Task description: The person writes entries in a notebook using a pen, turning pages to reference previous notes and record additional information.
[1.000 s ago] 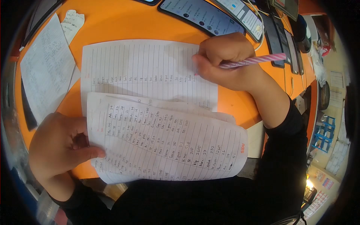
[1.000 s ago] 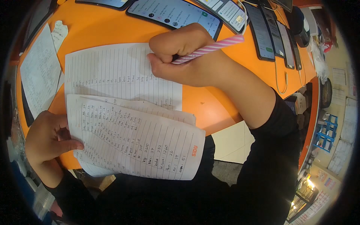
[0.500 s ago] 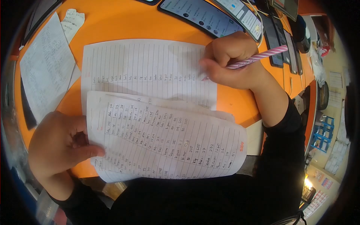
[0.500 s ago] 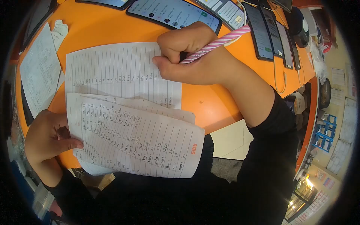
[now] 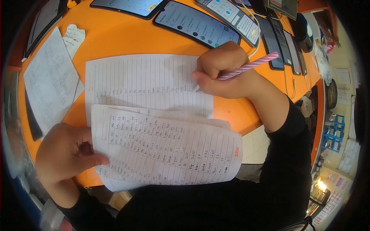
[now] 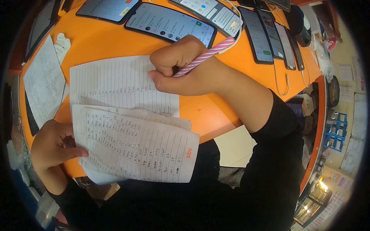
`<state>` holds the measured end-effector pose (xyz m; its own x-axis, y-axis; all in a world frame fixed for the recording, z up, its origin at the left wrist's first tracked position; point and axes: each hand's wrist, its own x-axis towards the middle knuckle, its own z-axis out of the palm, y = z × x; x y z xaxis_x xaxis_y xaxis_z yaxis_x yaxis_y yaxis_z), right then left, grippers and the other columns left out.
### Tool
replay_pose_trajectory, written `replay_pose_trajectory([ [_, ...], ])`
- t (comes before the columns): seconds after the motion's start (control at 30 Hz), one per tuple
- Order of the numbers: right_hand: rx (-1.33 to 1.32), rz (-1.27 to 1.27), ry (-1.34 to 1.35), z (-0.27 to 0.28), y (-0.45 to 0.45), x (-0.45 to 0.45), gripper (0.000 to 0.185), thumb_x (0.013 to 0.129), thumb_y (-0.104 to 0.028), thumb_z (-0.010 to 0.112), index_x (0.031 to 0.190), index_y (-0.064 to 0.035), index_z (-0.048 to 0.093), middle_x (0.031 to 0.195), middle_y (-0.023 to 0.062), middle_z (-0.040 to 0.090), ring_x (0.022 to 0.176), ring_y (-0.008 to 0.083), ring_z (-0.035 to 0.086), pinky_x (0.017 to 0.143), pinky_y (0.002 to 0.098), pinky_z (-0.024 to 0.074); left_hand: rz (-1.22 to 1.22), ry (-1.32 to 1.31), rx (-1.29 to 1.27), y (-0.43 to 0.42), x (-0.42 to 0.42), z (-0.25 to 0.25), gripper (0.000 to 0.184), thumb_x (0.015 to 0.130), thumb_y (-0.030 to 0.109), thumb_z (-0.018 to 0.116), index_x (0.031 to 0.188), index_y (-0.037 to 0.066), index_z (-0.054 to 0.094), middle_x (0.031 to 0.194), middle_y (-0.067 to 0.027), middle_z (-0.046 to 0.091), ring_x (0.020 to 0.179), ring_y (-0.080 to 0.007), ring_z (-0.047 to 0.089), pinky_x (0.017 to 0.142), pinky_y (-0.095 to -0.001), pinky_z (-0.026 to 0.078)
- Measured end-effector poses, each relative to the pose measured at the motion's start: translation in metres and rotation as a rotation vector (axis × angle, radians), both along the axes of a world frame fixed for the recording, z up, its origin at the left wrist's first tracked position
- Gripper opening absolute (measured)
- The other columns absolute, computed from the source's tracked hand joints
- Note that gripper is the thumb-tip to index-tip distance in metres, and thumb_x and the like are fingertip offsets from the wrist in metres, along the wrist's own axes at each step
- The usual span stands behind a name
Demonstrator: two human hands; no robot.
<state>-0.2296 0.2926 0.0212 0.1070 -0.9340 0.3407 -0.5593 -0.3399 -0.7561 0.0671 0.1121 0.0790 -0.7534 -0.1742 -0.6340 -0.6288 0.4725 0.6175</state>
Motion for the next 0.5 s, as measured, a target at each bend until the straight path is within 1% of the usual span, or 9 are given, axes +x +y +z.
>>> replay_pose_trajectory([
  [0.1, 0.002, 0.004, -0.026, 0.0, -0.0006, 0.0003, 0.044, 0.079, 0.005, 0.069, 0.057, -0.0071, 0.032, 0.051, 0.0039, 0.043, 0.042, 0.0167, 0.046, 0.042, 0.0272, 0.0315, -0.034, 0.052, -0.011, -0.0008, 0.0017, -0.0028, 0.037, 0.074, 0.016, 0.083, 0.104, -0.001, 0.069, 0.094, -0.0134, 0.073, 0.063, -0.0195, 0.069, 0.058, -0.0228, 0.049],
  [0.17, 0.008, 0.006, -0.032, -0.0006, -0.0003, 0.0001, 0.044, 0.079, 0.004, 0.068, 0.057, -0.007, 0.032, 0.051, 0.0035, 0.043, 0.041, 0.0169, 0.044, 0.042, 0.0277, 0.0306, -0.037, 0.024, -0.02, -0.0003, 0.0008, -0.0008, 0.037, 0.074, 0.016, 0.083, 0.104, -0.001, 0.069, 0.094, -0.0133, 0.073, 0.063, -0.0193, 0.069, 0.057, -0.0225, 0.049],
  [0.27, 0.003, 0.006, 0.041, 0.0002, 0.0001, -0.001, 0.043, 0.079, 0.003, 0.068, 0.058, -0.0069, 0.032, 0.051, 0.0033, 0.043, 0.041, 0.0173, 0.043, 0.042, 0.0282, 0.0304, -0.044, 0.045, -0.045, 0.0008, -0.0002, -0.0018, 0.036, 0.074, 0.017, 0.083, 0.103, -0.001, 0.07, 0.094, -0.0133, 0.073, 0.062, -0.0188, 0.069, 0.057, -0.0221, 0.048],
  [0.37, 0.002, 0.002, -0.004, -0.0024, -0.0003, 0.0001, 0.042, 0.079, 0.002, 0.068, 0.058, -0.007, 0.032, 0.051, 0.0035, 0.042, 0.041, 0.018, 0.043, 0.042, 0.029, 0.0303, -0.032, 0.032, -0.027, 0.0, 0.0011, -0.0021, 0.036, 0.075, 0.017, 0.083, 0.103, 0.0, 0.07, 0.095, -0.0132, 0.073, 0.061, -0.0186, 0.069, 0.056, -0.0219, 0.048],
  [0.5, 0.002, 0.001, 0.034, -0.0005, 0.0, -0.0006, 0.042, 0.079, 0.002, 0.068, 0.058, -0.0071, 0.033, 0.051, 0.0041, 0.041, 0.042, 0.019, 0.042, 0.042, 0.0291, 0.0305, -0.069, 0.025, -0.035, 0.0003, -0.0019, 0.0009, 0.036, 0.075, 0.017, 0.082, 0.105, 0.0, 0.069, 0.097, -0.0131, 0.073, 0.062, -0.0191, 0.069, 0.057, -0.022, 0.048],
])
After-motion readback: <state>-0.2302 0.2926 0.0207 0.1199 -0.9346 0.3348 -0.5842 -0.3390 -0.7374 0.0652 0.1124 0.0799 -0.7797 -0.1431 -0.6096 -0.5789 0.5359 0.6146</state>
